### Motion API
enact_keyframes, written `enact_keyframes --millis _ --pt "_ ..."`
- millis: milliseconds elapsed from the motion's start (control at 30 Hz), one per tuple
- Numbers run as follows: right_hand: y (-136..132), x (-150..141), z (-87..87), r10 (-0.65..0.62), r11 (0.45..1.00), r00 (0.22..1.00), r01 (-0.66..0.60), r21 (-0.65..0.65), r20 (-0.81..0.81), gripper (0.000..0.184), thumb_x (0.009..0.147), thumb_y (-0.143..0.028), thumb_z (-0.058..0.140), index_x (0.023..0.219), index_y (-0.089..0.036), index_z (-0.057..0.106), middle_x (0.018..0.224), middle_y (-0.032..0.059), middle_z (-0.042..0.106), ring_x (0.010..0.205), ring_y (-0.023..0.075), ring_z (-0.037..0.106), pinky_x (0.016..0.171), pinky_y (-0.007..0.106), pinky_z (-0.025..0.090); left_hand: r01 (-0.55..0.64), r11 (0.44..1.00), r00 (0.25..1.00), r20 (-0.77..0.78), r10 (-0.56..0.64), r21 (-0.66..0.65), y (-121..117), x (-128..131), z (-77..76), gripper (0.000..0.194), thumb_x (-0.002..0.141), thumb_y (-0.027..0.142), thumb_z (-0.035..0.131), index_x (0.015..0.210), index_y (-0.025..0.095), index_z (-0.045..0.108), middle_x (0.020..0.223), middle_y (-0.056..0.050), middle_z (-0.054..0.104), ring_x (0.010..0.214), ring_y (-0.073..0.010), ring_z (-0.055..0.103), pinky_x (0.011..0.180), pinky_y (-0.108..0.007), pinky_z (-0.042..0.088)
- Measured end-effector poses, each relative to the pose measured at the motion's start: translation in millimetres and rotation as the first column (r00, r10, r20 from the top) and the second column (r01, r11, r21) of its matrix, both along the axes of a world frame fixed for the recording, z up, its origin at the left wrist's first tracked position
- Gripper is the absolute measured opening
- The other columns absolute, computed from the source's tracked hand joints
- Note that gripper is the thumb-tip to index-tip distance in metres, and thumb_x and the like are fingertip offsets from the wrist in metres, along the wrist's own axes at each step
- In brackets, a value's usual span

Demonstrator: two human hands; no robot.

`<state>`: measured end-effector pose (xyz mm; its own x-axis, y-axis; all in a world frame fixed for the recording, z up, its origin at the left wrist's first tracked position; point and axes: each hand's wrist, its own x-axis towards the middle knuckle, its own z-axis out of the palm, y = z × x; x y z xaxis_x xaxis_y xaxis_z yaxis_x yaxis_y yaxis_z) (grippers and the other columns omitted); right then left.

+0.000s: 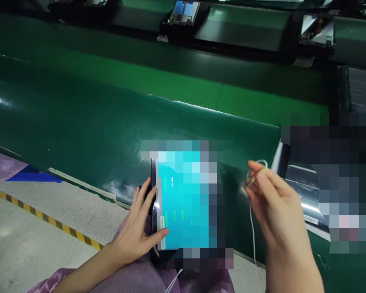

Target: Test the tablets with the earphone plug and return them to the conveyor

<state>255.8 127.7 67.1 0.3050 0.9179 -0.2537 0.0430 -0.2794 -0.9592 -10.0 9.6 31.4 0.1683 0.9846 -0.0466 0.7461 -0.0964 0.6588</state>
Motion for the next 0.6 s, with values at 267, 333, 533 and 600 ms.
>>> enact_keyframes --millis 267,333,533,600 --pt "69 -44 -16.9 0.183 0.964 0.972 -0.149 0.219 -0.148 0.030 0.068 -0.044 0.081 0.084 -0.023 0.067 0.086 0.0033 0.066 0.076 0.0163 0.063 0.063 0.026 0.055 -0.070 0.989 0.994 -0.073 0.080 0.129 15 7 5.7 0.083 0.089 0.049 0.054 0.152 0.030 0.004 0.160 -0.019 0.007 0.147 -0.0409 0.010 0.111 -0.070 0.019" --pt "74 -47 -22.1 0.205 0.957 0.970 -0.171 0.235 -0.130 0.033 0.069 -0.048 0.081 0.082 -0.022 0.067 0.085 0.0032 0.067 0.077 0.0163 0.065 0.068 0.025 0.057 -0.064 0.989 0.993 -0.087 0.075 0.131 16 10 7.8 0.088 0.087 0.050 0.058 0.152 0.029 0.003 0.160 -0.020 0.008 0.147 -0.0409 0.010 0.110 -0.071 0.019" --pt "98 -47 -30.6 0.208 0.970 0.964 -0.182 0.160 -0.165 0.036 0.074 -0.049 0.081 0.076 -0.021 0.059 0.075 -0.0003 0.066 0.073 0.0150 0.069 0.064 0.021 0.058 0.044 0.996 0.999 -0.031 -0.042 0.075 -23 14 -5.6 0.152 0.046 0.060 0.086 0.151 0.018 -0.015 0.156 -0.033 -0.004 0.143 -0.0501 0.012 0.105 -0.073 0.029" --pt "105 -49 -30.3 0.253 0.965 0.950 -0.234 0.116 -0.185 0.037 0.076 -0.048 0.080 0.076 -0.019 0.056 0.075 -0.0003 0.066 0.072 0.0149 0.070 0.060 0.018 0.057 0.046 0.993 0.998 -0.046 -0.042 0.110 -32 16 -10.6 0.158 0.040 0.053 0.090 0.150 0.016 -0.017 0.155 -0.035 -0.004 0.142 -0.0518 0.013 0.103 -0.073 0.032"
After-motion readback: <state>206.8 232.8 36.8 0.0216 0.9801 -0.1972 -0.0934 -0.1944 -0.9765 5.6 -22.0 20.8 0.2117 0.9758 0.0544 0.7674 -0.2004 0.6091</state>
